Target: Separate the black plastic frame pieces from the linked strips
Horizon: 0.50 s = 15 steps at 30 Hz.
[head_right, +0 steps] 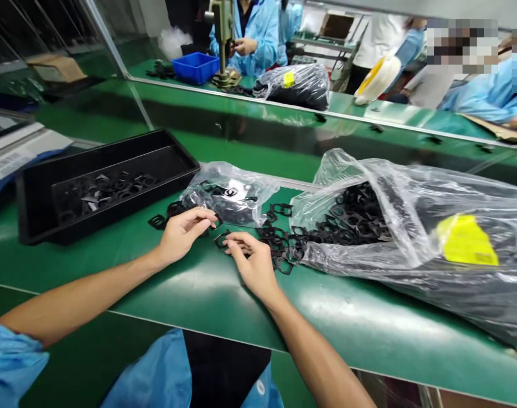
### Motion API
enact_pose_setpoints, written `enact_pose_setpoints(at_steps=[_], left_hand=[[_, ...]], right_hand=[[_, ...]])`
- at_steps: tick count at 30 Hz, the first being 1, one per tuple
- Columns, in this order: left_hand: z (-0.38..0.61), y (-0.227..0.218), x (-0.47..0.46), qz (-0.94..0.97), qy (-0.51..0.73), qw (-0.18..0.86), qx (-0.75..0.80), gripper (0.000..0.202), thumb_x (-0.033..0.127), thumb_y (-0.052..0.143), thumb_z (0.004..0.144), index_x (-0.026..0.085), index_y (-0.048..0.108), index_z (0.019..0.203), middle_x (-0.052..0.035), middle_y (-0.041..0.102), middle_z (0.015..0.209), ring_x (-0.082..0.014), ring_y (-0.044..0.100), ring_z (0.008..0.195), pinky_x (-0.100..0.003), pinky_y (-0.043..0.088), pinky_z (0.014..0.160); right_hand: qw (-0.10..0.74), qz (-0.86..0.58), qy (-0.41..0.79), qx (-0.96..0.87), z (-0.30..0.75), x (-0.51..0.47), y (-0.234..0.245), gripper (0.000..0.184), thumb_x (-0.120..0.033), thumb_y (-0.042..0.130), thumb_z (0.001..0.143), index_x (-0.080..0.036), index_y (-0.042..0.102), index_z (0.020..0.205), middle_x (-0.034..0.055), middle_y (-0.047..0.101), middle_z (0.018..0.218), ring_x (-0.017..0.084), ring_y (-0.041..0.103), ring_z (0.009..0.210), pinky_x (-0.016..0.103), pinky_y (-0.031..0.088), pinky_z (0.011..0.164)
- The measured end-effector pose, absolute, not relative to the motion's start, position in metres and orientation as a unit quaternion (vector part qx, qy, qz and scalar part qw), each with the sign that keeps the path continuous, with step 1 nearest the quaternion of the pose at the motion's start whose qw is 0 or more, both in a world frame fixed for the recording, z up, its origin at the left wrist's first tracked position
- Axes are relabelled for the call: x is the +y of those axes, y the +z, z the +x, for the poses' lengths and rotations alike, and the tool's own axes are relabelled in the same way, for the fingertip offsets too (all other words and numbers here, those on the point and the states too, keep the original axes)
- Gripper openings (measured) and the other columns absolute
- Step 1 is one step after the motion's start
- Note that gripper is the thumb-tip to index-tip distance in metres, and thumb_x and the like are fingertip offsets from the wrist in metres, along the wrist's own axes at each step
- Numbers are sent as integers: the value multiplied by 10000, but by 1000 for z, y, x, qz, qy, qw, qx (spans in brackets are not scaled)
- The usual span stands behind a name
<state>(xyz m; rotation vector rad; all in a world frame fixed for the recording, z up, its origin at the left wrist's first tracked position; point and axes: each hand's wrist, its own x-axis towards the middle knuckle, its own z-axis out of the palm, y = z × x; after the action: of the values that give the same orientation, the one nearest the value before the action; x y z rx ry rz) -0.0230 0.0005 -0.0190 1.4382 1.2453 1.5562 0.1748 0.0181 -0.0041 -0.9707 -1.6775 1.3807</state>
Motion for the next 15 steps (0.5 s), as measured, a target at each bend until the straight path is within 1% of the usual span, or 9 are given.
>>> enact_pose_setpoints(at_steps=[2,4,6,9,11,13,15], left_hand=[[-22,-18,0,560,595,331,471,274,415,645,940,159,743,941,-78,752,992,-145,706,826,-260,583,782],[-21,-18,-1,561,596,332,468,243,395,675,922,161,739,923,-71,755,959,-152,712,842,-262,588,796],[-20,-18,-3,551,604,340,465,217,371,723,886,167,720,962,-53,753,929,-154,723,860,-255,593,794],[-19,-16,-4,536,611,351,465,295,343,767,846,178,689,1077,-28,746,896,-140,727,838,-226,590,754],[-19,-15,-4,541,603,347,473,276,352,771,840,168,704,1035,-29,742,873,-130,715,795,-217,585,722],[-19,-14,-4,542,596,350,477,250,380,763,843,155,715,942,-29,731,838,-118,691,720,-213,580,666],[-19,-14,-3,529,600,366,475,270,408,761,841,150,707,903,-13,708,789,-102,663,643,-206,570,598]], right_hand=[[380,-387,550,-635,175,19,-5,218,-410,689,900,-195,672,932,65,773,895,165,722,709,324,601,749],[389,-392,561,-617,174,19,-3,257,-436,722,879,-206,630,948,52,768,877,154,711,684,316,597,728],[397,-395,574,-597,174,17,-2,325,-444,759,852,-222,587,1017,32,765,857,150,712,675,311,596,724],[403,-396,592,-575,173,17,0,439,-443,790,824,-231,567,1137,12,762,835,154,726,691,318,605,750],[401,-400,596,-569,173,17,0,438,-457,796,814,-216,603,1125,26,767,847,160,735,710,328,611,774],[397,-406,600,-564,173,18,0,410,-480,801,802,-200,638,1053,52,779,874,167,740,721,340,616,785],[397,-411,604,-556,173,19,1,406,-497,811,786,-194,643,999,68,787,886,172,742,721,345,620,777]])
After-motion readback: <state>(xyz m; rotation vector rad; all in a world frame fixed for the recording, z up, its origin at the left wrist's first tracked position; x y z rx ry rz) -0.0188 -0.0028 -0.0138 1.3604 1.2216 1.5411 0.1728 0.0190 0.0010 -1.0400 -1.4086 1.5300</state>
